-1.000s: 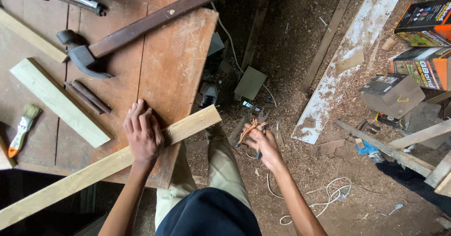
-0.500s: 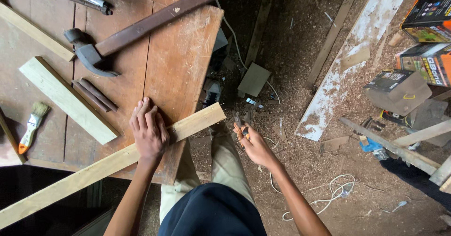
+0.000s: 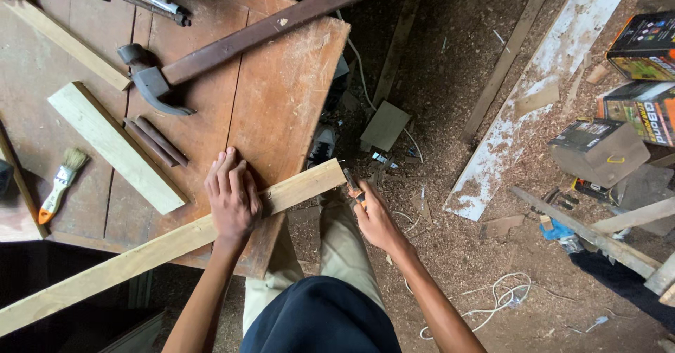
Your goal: The person uses pliers to grip and pull nails from a wooden plank, then uses a hammer to tap the nails flush with the wood surface. The person repeats this process on multiple nails along the plank.
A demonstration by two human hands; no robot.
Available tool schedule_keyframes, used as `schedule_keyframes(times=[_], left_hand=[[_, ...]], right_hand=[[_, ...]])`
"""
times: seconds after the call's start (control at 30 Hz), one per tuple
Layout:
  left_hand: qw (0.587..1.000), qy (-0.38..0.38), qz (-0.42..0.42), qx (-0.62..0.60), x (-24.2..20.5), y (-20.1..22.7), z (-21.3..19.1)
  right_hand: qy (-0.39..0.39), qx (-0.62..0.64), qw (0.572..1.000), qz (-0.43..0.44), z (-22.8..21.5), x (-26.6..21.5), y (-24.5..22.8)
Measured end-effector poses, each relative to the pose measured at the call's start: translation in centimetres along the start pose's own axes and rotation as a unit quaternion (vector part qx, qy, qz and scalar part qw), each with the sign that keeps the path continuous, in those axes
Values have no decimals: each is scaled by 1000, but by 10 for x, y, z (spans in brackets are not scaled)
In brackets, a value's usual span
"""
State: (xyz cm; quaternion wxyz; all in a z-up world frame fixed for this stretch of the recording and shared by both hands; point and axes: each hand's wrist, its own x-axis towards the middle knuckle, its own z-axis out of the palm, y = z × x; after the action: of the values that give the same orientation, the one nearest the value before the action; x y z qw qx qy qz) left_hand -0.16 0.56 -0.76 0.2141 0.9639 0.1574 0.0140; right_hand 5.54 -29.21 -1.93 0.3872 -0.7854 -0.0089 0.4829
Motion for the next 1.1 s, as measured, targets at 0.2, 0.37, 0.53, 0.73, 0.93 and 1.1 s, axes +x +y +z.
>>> schedule_keyframes(times=[0.2,0.37,0.53,0.73,0.93,1.1], left_hand=[[1000,2,-5,-10,0,0,0],[1000,-2,-5,-13,1,4,-2],[1000,5,-4,-9,3,1,-1],[1000,4,0,-4,4,3,-2],[1000,1,-1,-11,-1,2,-3],[1000,6,0,-9,5,1,0]], right_hand=[[4,40,999,-10,-2,1,18],[-2,32,996,-80,-11,11,18],[104,-33,993,46,11,8,-1],[160,-67,984,25,19,0,-8],[12,-32,998,-56,-16,-6,9],[-88,27,992,91,-37,15,7]])
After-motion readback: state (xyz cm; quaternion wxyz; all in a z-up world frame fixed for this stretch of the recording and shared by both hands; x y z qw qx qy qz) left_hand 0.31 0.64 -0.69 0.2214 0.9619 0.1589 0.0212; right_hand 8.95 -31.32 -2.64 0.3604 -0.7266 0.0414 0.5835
